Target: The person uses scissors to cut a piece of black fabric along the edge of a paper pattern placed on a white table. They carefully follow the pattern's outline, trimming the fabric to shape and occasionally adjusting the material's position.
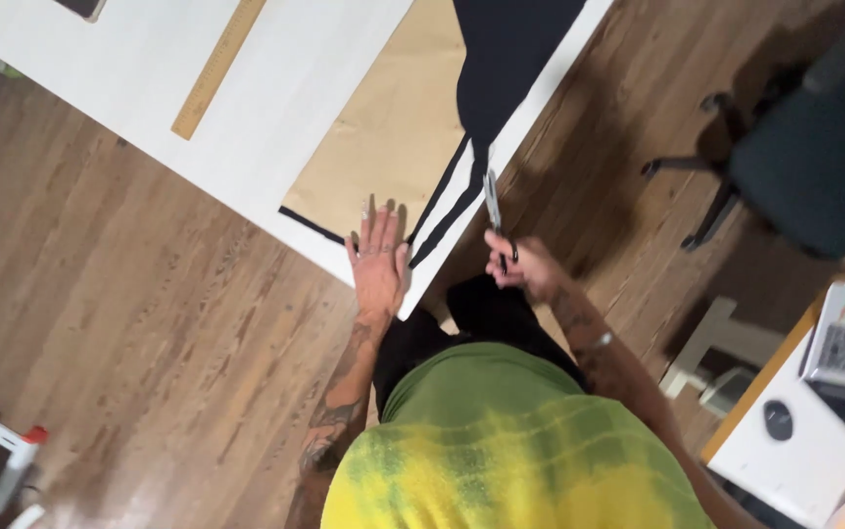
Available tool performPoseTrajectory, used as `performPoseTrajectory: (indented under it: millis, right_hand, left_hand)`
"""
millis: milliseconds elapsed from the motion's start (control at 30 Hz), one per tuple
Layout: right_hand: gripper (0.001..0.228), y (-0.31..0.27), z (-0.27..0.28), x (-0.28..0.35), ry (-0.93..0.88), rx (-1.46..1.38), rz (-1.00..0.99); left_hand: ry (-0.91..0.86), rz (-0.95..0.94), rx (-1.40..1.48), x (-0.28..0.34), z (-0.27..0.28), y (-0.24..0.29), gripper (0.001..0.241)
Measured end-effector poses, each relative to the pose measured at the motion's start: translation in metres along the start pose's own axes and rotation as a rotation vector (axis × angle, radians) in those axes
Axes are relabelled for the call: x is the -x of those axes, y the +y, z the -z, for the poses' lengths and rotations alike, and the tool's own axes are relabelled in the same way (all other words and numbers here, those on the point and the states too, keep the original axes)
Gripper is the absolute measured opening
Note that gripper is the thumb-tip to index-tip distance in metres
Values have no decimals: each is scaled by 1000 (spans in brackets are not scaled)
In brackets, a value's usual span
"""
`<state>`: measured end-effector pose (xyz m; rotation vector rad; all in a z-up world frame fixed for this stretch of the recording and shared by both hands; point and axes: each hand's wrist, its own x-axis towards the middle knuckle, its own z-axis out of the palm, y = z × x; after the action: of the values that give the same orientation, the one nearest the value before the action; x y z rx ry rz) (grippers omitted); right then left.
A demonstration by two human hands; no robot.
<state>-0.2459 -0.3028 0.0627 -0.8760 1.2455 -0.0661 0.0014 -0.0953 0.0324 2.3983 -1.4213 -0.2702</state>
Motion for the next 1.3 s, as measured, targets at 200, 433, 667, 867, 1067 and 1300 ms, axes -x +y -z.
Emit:
performPoseTrajectory:
  millis: [200,433,667,867,1067,1300]
  right_hand:
    - [81,-34,34,20,-180,95,-43]
    - [83,-77,21,-19,-305,201,-74]
    - [81,-97,76,-31,-275,298,-63]
    - [69,-103,112,-32,-215,333,-79]
    - [68,-109,72,-12,-289,324,-168]
    - [70,-86,30,-54,-262,161,28]
  left_hand:
    - [-28,102,-67,-44,-45,52,69]
    - [-180,168,-55,-98,-29,99,66]
    - [-366,280,-38,-101,-26,79,67]
    - [-310,225,-75,-95,-46,71,74]
    - [-193,-50,-130,-106,-58,78,75]
    - [-71,-25,-163,-124,-56,79,79]
